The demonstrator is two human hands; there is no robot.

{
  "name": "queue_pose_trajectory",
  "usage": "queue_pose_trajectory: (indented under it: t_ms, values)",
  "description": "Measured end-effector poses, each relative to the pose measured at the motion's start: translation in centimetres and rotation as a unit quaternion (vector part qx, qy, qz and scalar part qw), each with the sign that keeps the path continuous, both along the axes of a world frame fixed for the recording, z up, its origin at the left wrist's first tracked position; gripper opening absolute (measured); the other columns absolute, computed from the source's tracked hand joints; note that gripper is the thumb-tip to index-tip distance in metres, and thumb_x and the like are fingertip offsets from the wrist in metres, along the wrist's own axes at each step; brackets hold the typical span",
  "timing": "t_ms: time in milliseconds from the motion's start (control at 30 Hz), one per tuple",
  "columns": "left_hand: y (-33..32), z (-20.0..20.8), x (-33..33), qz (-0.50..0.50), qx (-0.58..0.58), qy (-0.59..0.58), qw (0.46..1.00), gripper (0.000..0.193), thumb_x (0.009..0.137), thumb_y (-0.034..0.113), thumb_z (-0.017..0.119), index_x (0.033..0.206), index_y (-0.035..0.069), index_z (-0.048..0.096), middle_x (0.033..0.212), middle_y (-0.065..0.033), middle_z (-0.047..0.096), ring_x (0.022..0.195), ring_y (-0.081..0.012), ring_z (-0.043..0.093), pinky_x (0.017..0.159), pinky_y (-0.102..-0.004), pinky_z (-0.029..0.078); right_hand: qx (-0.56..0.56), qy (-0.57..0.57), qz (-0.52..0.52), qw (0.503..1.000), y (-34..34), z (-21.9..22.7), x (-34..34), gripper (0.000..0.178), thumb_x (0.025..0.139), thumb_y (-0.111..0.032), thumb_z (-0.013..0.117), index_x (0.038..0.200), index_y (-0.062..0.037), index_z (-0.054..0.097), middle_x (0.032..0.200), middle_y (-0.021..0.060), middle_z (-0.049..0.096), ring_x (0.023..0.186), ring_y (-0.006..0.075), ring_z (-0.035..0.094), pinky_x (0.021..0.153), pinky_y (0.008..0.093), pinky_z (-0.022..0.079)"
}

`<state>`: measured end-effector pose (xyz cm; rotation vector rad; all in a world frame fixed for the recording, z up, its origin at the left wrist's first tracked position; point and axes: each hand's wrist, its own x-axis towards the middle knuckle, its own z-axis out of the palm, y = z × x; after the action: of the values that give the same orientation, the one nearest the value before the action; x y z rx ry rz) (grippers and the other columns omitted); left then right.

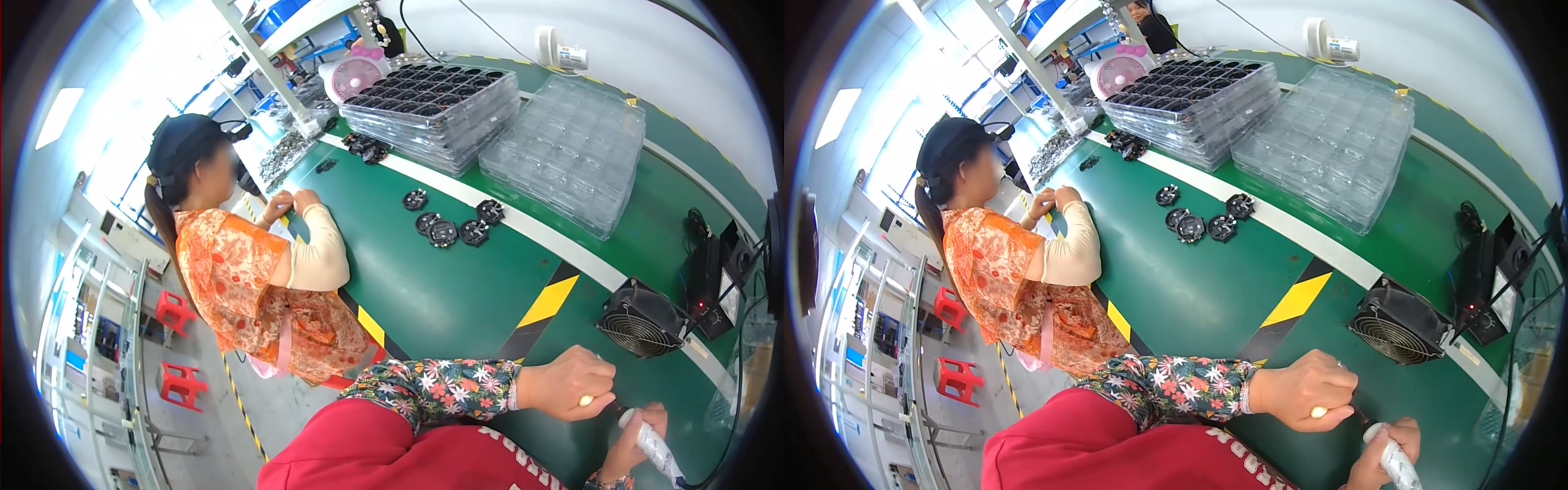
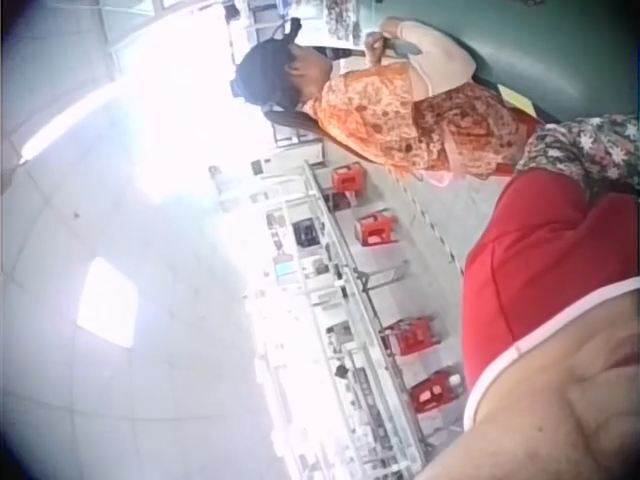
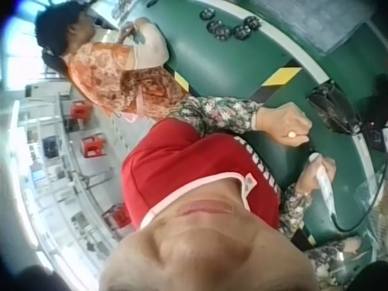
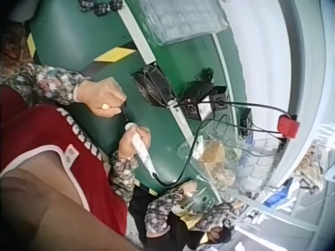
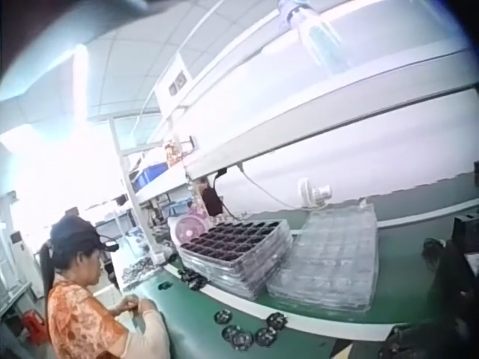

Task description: The person solders electronic components onto small circular circuit boards with a soldering iron and soldering wire.

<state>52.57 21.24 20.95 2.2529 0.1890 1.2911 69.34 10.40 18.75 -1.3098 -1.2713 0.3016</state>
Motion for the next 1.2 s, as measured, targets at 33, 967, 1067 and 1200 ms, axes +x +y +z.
queue_pose_trajectory:
  t_ms: [33,967,1067,1200]
  values:
    - [0.05,0.09,0.23,-0.006,-0.001,-0.003,1.000,0.026,0.075,0.012,0.057,0.055,0.006,0.041,0.060,-0.0072,0.037,0.043,-0.0253,0.038,0.041,-0.0354,0.029,-0.001,-0.001,-0.004,1.000,-0.11,0.06,0.12,0.009,0.077,-0.001,0.051,0.073,-0.0021,0.043,0.068,0.0052,0.040,0.067,0.0155,0.037,0.061,0.0284,0.032]
    - [0.18,0.15,0.24,-0.002,-0.001,-0.009,1.000,0.025,0.076,0.012,0.056,0.056,0.006,0.041,0.059,-0.0073,0.038,0.043,-0.0256,0.039,0.041,-0.0352,0.030,-0.003,0.006,0.024,1.000,-0.20,0.76,-0.45,0.007,0.077,-0.002,0.051,0.076,-0.0016,0.044,0.070,0.0056,0.040,0.067,0.0159,0.037,0.062,0.0280,0.032]
    - [0.34,0.15,0.22,-0.003,0.001,-0.013,1.000,0.025,0.076,0.012,0.056,0.056,0.006,0.042,0.059,-0.0072,0.038,0.043,-0.0256,0.039,0.041,-0.0351,0.030,0.001,0.006,0.021,1.000,-0.08,0.62,-0.46,0.008,0.077,-0.002,0.051,0.076,-0.0016,0.043,0.070,0.0056,0.039,0.067,0.0157,0.037,0.061,0.0275,0.031]
    - [0.31,0.58,0.02,0.003,0.006,-0.008,1.000,0.025,0.075,0.012,0.057,0.056,0.006,0.042,0.060,-0.0072,0.038,0.043,-0.0256,0.039,0.041,-0.0350,0.030,-0.002,0.028,0.011,1.000,0.03,0.77,-0.54,0.009,0.077,-0.002,0.051,0.076,-0.0018,0.043,0.070,0.0054,0.039,0.067,0.0153,0.037,0.061,0.0269,0.031]
